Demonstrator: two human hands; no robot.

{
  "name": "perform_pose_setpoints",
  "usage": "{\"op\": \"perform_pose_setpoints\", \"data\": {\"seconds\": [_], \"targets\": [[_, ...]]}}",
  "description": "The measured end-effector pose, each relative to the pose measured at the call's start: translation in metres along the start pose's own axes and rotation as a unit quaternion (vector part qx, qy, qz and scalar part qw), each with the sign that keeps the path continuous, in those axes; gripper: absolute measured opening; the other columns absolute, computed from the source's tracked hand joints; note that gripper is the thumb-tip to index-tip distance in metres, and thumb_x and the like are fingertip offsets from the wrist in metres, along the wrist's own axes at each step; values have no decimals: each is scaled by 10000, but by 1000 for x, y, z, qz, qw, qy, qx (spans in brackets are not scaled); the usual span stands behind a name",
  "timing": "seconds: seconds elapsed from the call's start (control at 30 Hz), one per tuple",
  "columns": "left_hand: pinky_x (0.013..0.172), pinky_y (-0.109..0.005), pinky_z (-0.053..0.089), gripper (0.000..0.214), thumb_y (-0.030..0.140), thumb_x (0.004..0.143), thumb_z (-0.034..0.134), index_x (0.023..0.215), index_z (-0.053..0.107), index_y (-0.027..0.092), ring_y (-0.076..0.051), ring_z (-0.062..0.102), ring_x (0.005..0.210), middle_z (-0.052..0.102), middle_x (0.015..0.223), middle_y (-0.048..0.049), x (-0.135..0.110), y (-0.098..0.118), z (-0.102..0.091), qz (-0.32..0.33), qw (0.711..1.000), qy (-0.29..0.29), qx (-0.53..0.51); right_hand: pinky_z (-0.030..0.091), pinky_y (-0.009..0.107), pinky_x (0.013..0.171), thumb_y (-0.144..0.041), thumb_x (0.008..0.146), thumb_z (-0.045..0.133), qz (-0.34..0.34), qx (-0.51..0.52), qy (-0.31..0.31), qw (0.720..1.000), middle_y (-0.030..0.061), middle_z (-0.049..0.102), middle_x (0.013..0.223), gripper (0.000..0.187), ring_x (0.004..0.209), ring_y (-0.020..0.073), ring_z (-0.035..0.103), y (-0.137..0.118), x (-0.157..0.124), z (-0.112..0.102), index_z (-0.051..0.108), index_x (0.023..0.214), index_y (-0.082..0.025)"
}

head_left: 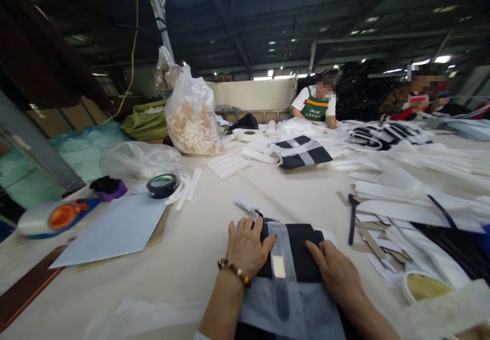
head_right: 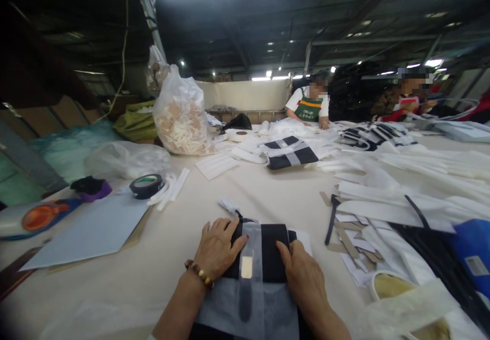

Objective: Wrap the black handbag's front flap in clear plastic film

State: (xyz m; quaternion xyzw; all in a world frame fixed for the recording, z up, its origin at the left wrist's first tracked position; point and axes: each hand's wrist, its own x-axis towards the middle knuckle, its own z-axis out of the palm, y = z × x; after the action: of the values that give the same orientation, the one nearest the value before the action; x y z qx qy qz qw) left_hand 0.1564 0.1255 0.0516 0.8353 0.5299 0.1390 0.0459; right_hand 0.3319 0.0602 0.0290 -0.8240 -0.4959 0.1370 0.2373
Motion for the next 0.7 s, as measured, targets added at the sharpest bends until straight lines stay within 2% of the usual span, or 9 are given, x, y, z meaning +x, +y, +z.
{"op": "perform_pose_setpoints", "data": {"seconds": [0.17,0.27,0.53,0.7], "targets": [[1011,-532,253,455,512,869,344,1132,502,176,-264,445,1088,553,1120,-94,-5,4,2,20,999,44,21,345,292,556,-463,782,392,0,73,1,997,6,545,546,306,573,193,534,7,5,-1,399,567,-246],[1017,-543,238,476,510,868,346,1151,486,153,-275,433,1099,552,1116,-108,-7,5,4,27,997,70,34,358,293,537,-519,745,363,2,105,7,994,14,546,527,340,553,191,534,8,5,-2,417,547,-247],[1039,-542,206,451,459,875,366,1170,484,138,-277,414,1130,543,1141,-114,-11,6,5,25,997,76,17,341,300,507,-651,703,308,-11,156,49,986,14,502,485,452,509,184,490,10,5,2,384,501,-254],[1018,-514,268,372,358,916,285,1204,470,211,-222,464,1099,581,1125,-65,-4,3,3,6,997,75,0,347,310,522,-642,688,330,-24,162,61,985,19,510,481,441,525,199,508,7,7,1,391,488,-254]]}}
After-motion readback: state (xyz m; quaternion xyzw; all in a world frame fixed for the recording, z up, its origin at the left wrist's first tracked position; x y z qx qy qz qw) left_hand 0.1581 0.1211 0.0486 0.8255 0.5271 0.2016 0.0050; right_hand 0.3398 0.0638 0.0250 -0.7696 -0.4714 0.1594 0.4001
